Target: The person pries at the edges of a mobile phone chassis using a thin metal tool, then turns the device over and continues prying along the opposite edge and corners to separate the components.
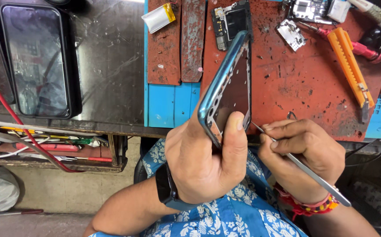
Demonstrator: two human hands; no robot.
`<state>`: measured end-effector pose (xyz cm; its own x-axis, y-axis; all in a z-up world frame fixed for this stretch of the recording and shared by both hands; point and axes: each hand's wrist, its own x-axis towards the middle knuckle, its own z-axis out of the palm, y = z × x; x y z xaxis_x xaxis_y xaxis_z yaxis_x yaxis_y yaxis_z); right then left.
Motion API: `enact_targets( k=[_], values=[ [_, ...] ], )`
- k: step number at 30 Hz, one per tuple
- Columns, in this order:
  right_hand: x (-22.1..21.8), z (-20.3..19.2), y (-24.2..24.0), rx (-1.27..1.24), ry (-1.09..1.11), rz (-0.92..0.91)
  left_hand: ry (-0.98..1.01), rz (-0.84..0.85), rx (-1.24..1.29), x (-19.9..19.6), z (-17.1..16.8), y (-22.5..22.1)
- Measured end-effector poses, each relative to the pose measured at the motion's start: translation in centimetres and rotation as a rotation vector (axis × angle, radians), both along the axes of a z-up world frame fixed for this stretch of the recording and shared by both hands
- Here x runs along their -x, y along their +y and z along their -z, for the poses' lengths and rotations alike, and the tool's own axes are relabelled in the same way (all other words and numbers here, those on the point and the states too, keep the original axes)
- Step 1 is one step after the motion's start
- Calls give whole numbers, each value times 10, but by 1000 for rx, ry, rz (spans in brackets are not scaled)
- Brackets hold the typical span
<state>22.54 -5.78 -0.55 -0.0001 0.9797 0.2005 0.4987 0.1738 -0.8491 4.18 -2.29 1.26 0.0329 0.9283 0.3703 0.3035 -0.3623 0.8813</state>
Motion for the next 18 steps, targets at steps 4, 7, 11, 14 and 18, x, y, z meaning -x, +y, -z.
enact_targets(
  k=[4,7,11,14,18],
  values=[
    [5,6,-2,-89,-27,30,4,12,-2,1,0,-1],
    [2,7,-5,-11,78,44,-10,16,-9,1,3,-4],
    [-15,-4,0,206,30,8,5,25,-61,3,7,-5],
    [-19,-9,4,275,50,-29,-13,-10,-29,2,8,-5],
    [-4,0,-1,70,36,5,-57,-132,48,-2,10,-1]
  ],
)
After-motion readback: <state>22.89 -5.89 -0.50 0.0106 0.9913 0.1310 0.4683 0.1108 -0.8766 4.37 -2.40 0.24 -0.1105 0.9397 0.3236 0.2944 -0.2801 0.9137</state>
